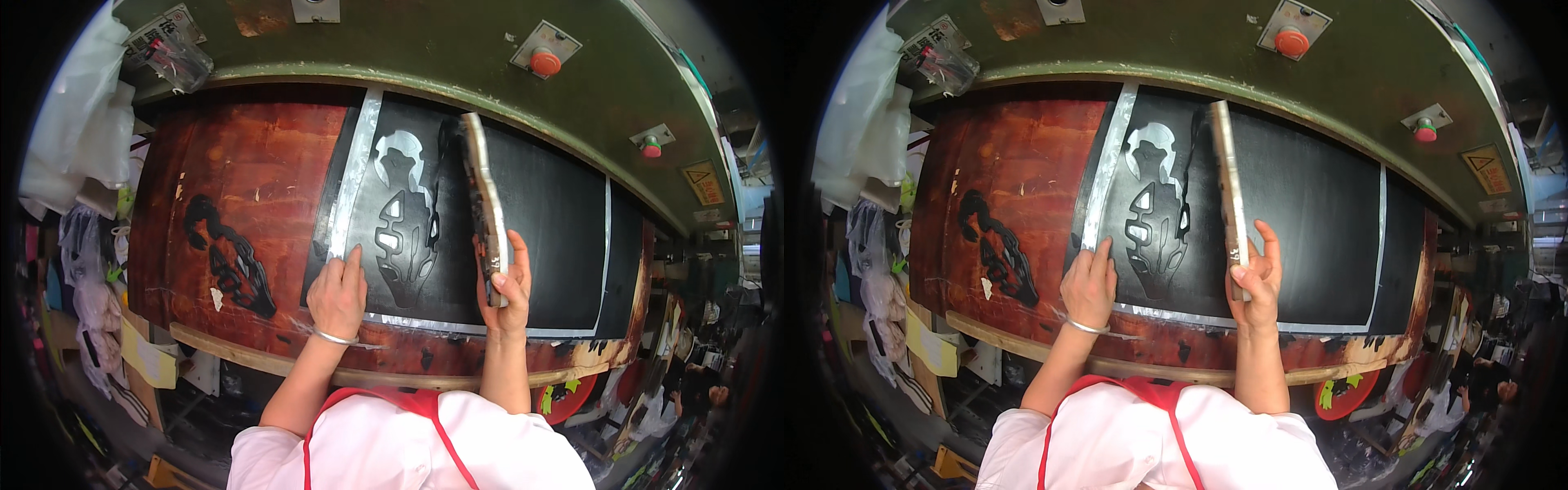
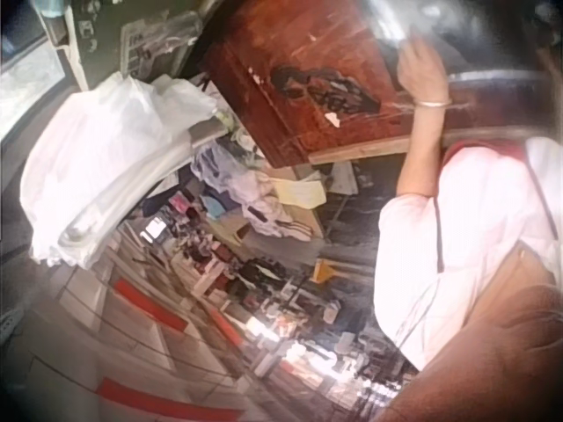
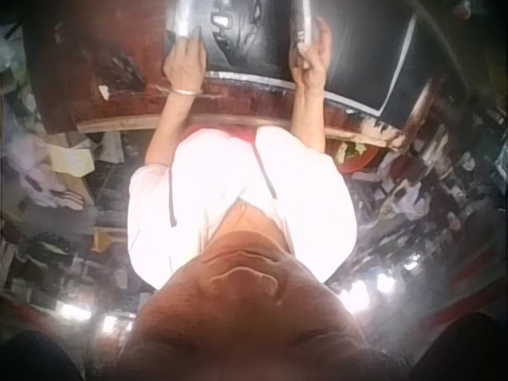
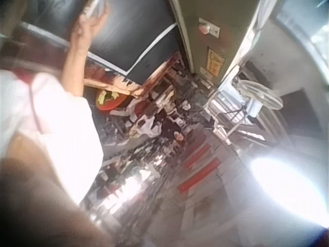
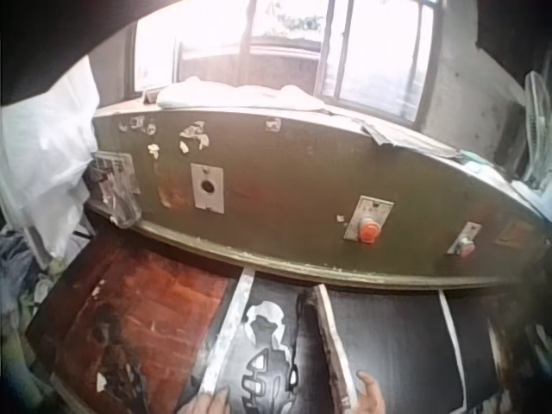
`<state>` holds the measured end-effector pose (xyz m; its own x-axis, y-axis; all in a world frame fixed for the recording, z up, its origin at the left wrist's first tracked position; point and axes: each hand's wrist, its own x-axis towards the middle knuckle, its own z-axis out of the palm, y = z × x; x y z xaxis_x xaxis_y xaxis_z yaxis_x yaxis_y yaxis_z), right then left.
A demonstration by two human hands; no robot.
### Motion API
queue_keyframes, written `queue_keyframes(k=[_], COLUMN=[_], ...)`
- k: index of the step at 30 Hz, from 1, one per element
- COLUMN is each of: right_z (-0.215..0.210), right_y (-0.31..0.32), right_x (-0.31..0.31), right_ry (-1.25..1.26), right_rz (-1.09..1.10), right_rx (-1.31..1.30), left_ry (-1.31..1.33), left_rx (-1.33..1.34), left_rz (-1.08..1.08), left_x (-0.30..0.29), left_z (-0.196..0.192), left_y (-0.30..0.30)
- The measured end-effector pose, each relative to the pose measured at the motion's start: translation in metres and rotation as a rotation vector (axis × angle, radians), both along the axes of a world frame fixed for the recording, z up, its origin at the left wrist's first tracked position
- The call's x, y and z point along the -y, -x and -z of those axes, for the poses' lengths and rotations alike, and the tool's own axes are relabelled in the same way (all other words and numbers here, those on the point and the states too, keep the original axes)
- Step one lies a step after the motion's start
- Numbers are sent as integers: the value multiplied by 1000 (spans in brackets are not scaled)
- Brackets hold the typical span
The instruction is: The person cuts a large sheet of black material with scissors, then carries it to a press machine. They place the material on the press bed, align it, and operate the press to cut out multiple shapes. The person removes the cut pieces and the remaining sheet, then repeats the process with a new sheet.
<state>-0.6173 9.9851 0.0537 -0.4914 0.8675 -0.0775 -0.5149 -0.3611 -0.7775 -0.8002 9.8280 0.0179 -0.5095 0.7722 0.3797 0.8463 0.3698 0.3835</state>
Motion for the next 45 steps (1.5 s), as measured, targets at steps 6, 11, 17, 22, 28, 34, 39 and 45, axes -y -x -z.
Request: queue_keyframes(k=[6, 11, 17, 22, 28, 34, 39, 45], right_z=[-10, -21, 2, 22, 20, 30, 1, -64], right_y=[-27, -43, -21, -3, 19, 41, 24, -31], right_x=[-10, -9, 9, 1, -32, -88, -171, -296], right_ry=[-168, -329, -838, -894, -1039, -1006, -720, -901], right_rz=[113, 128, 81, 137, 214, 69, 276, 1046], right_rx=[70, 247, 1002, 1041, 991, 1058, 860, 1058], left_ry=[-16, -40, 12, 147, 153, 76, 62, -43], left_rx=[80, 90, 127, 35, 15, 195, 248, 137], left_rz=[253, 322, 360, 303, 174, 151, 106, 172], left_x=[-7, -31, -59, -92, -98, -91, -92, -134], left_z=[-12, -13, -24, -21, -18, -29, -19, 11], left_y=[0, 10, 4, -2, 23, 33, 30, 29])
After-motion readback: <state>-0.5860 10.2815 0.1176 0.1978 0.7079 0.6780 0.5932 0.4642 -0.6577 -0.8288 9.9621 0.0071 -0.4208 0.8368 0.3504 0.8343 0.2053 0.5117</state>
